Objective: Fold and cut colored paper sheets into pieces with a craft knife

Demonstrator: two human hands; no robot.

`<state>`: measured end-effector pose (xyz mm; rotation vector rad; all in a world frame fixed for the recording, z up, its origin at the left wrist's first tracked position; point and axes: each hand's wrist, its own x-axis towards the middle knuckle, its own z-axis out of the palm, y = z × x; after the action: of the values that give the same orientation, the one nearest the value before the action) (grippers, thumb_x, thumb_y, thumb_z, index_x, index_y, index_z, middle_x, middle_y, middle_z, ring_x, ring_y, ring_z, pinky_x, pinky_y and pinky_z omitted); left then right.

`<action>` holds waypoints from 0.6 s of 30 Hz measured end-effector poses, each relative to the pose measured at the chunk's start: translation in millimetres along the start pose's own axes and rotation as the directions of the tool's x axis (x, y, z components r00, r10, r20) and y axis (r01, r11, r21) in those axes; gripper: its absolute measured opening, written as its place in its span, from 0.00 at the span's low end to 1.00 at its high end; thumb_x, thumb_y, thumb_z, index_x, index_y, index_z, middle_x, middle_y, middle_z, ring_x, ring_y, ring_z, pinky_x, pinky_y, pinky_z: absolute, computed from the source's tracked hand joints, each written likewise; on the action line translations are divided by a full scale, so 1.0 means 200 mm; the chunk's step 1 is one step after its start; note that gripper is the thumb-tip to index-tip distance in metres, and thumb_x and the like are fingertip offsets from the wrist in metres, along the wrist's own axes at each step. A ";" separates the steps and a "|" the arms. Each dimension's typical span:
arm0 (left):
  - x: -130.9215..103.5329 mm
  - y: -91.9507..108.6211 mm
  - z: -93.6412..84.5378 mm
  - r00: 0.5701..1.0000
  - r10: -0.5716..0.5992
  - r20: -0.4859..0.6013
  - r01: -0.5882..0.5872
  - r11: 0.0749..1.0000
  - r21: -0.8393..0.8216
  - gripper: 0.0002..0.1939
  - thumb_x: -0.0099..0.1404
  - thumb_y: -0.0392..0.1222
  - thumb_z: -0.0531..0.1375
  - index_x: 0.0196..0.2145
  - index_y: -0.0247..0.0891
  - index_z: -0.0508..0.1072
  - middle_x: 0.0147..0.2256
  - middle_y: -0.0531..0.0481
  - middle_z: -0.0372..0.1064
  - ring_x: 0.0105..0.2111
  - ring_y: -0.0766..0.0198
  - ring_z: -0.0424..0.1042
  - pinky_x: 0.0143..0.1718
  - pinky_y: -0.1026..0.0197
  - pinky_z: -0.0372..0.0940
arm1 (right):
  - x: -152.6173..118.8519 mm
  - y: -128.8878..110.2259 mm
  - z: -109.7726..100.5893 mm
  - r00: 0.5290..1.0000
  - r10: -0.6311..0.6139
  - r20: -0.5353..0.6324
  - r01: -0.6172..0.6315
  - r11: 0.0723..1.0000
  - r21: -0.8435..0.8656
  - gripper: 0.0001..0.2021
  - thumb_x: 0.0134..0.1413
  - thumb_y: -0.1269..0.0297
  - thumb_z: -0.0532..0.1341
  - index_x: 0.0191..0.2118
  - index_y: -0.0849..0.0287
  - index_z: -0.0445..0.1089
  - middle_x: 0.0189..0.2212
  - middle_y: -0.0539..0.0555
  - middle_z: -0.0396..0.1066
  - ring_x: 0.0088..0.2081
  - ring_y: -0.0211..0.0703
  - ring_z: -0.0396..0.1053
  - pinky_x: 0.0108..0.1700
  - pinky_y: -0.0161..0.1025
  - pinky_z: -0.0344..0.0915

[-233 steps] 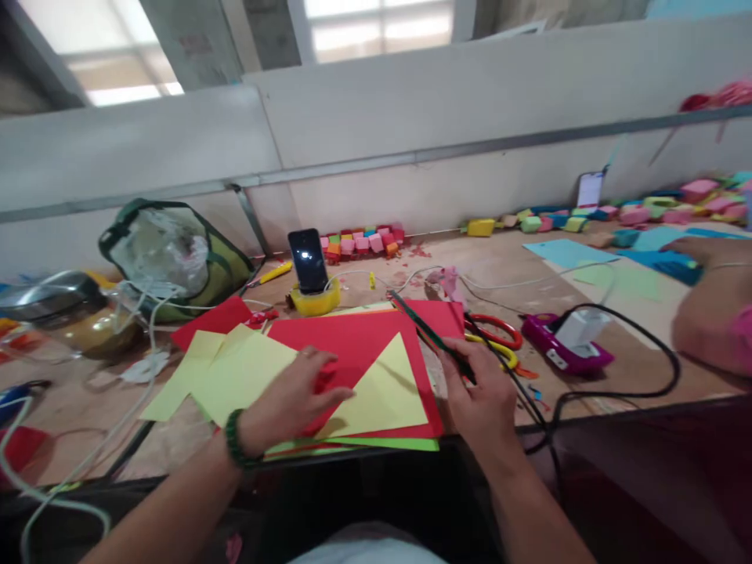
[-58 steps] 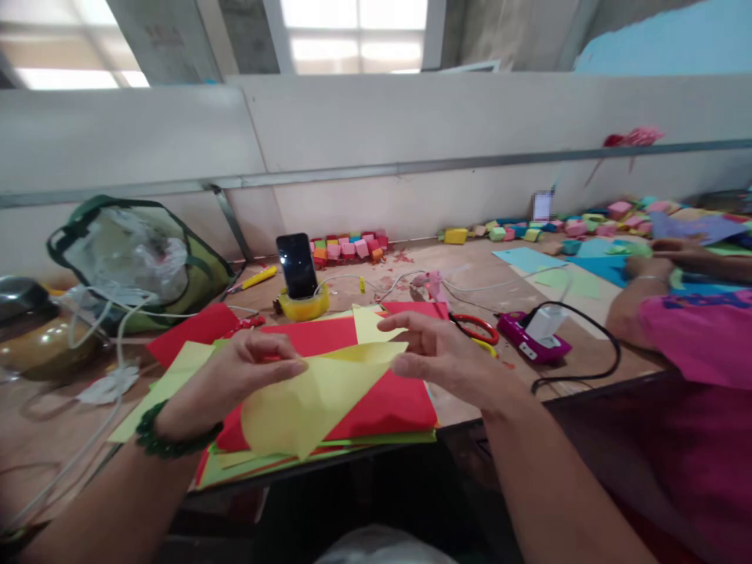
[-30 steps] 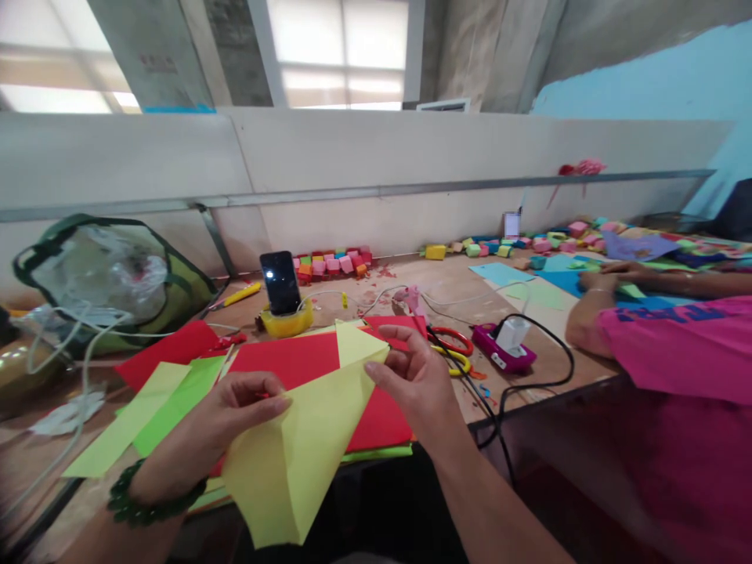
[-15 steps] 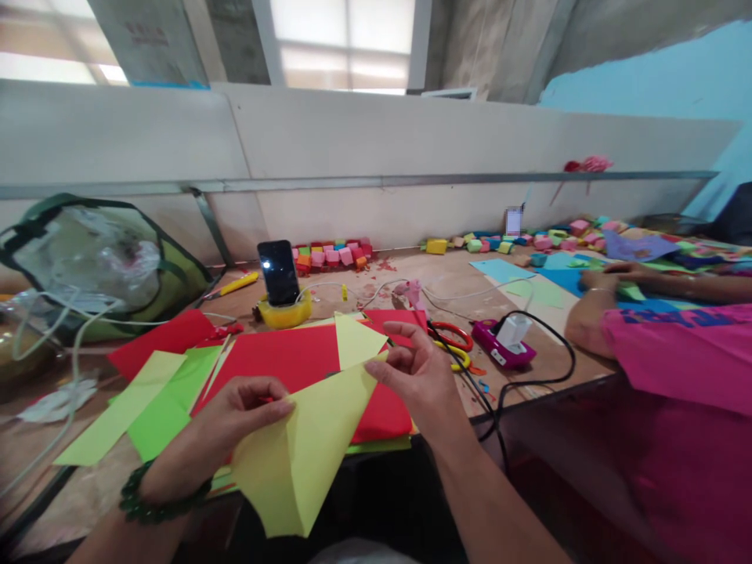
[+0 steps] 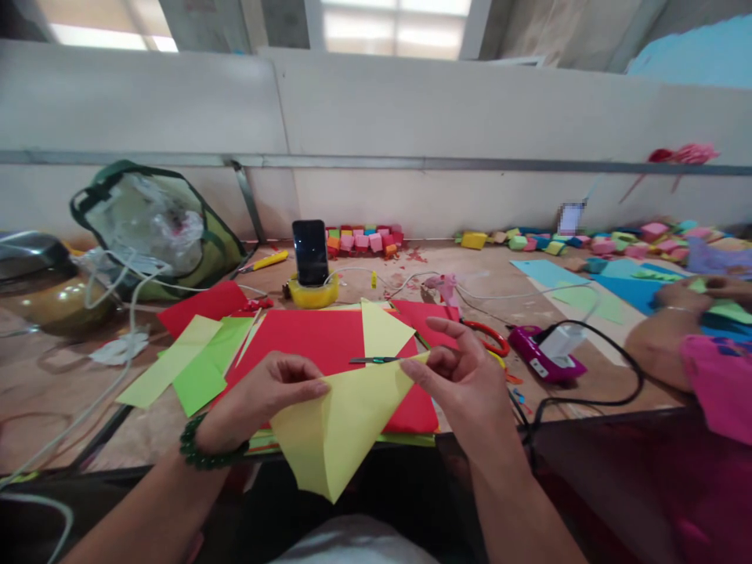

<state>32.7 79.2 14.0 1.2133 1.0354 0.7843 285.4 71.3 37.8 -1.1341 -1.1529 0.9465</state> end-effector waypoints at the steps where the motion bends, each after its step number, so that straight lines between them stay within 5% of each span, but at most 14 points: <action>1: 0.00 0.00 0.00 1.000 0.007 0.005 -0.007 1.000 0.016 0.18 0.51 0.52 0.70 0.27 0.32 0.78 0.23 0.51 0.70 0.22 0.69 0.65 0.23 0.69 0.56 | -0.01 -0.01 0.01 1.000 -0.004 -0.004 0.004 1.000 -0.006 0.29 0.35 0.60 0.75 0.47 0.54 0.68 0.19 0.42 0.66 0.22 0.34 0.64 0.26 0.32 0.65; 10: -0.03 0.00 -0.01 0.999 -0.046 0.011 0.044 0.990 0.137 0.21 0.50 0.56 0.69 0.25 0.32 0.75 0.21 0.52 0.67 0.21 0.69 0.62 0.22 0.68 0.55 | -0.03 -0.02 0.02 0.999 0.019 0.041 -0.018 0.999 -0.031 0.28 0.37 0.61 0.74 0.47 0.55 0.68 0.18 0.41 0.64 0.21 0.32 0.61 0.24 0.30 0.59; 18: -0.05 0.01 -0.02 0.995 -0.090 0.039 0.083 0.984 0.155 0.22 0.49 0.57 0.69 0.26 0.32 0.75 0.22 0.52 0.67 0.22 0.68 0.63 0.23 0.68 0.56 | -0.02 -0.02 -0.01 0.997 0.033 0.071 -0.033 0.999 -0.001 0.25 0.41 0.60 0.73 0.46 0.56 0.68 0.20 0.44 0.70 0.24 0.35 0.67 0.28 0.32 0.65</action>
<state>25.2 72.7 16.8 1.3017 1.1194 0.6159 286.9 66.9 40.3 -1.1302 -1.1938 1.0197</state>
